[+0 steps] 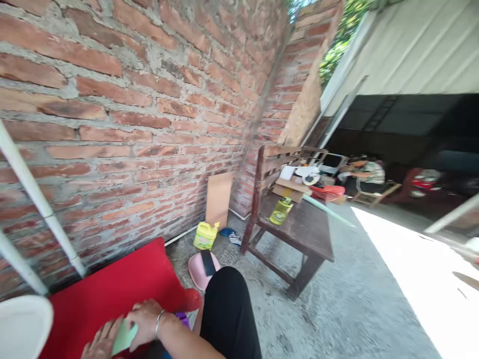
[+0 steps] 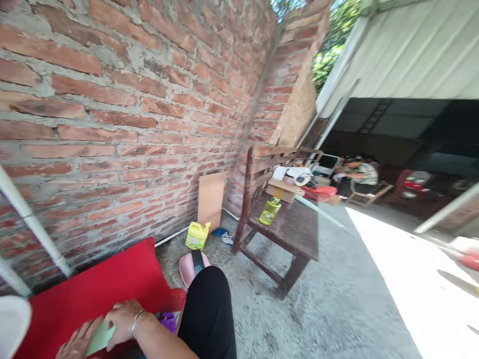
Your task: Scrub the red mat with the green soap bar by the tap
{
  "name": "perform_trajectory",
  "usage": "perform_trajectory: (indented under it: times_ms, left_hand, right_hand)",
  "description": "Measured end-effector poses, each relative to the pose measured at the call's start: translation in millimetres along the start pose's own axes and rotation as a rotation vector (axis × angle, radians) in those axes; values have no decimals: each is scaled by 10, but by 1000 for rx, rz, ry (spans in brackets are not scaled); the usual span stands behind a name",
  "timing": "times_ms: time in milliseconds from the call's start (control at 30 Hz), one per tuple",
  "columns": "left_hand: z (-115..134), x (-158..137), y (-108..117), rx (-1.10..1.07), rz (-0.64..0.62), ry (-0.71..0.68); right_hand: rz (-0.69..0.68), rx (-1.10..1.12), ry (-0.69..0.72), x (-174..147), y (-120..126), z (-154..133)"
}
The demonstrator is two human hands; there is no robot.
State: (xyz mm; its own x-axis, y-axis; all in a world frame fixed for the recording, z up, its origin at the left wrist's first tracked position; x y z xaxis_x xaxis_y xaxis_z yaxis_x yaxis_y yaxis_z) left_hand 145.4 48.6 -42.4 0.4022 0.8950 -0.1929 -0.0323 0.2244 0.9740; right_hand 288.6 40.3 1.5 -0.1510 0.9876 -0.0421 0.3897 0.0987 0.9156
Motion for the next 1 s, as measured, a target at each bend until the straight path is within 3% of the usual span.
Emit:
perform_trajectory:
  times_ms: [100,233,433,533,667,767,867,1000]
  left_hand:
    - [134,-223,249,-86,20,7]
    - [123,-470,408,-106,-21,33]
    - [-233,-643,208,-186,-209,185]
    - [-377,-670,131,-230,-190,234]
    - [-588,-716,160,-228,-102,401]
    - [-723,-825,166,-178,-120,483]
    - [-763,-967,92,-141,-197,453]
    - [-670,-1137,-54,-131,-270,344]
  right_hand:
    - [-85,58,97,-17,-98,-192]
    - [-189,177,37,-9,-388,-446]
    - [-288,242,73,-28,-836,-872]
    - [-276,166,61,6,-838,-964]
    - [-205,59,-13,114,-721,-1018]
    - [-120,-73,-57,201,-659,-974]
    - [-104,-174,-69,248,-720,-892]
    - [-181,-169,-61,268,-924,-833]
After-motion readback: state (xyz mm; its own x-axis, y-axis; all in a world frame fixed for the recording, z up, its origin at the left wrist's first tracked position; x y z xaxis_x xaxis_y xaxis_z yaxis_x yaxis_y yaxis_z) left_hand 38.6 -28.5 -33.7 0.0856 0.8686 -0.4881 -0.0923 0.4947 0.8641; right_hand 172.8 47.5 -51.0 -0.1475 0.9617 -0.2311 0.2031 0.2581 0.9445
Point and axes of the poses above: each hand's wrist, its own x-axis towards the middle knuckle, its own y-axis out of the back of the hand, z = x × y, the point moved 6 cm from there along x, towards the middle knuckle, and after that the axes turned 15 degrees about z, right-handed, at the moved point
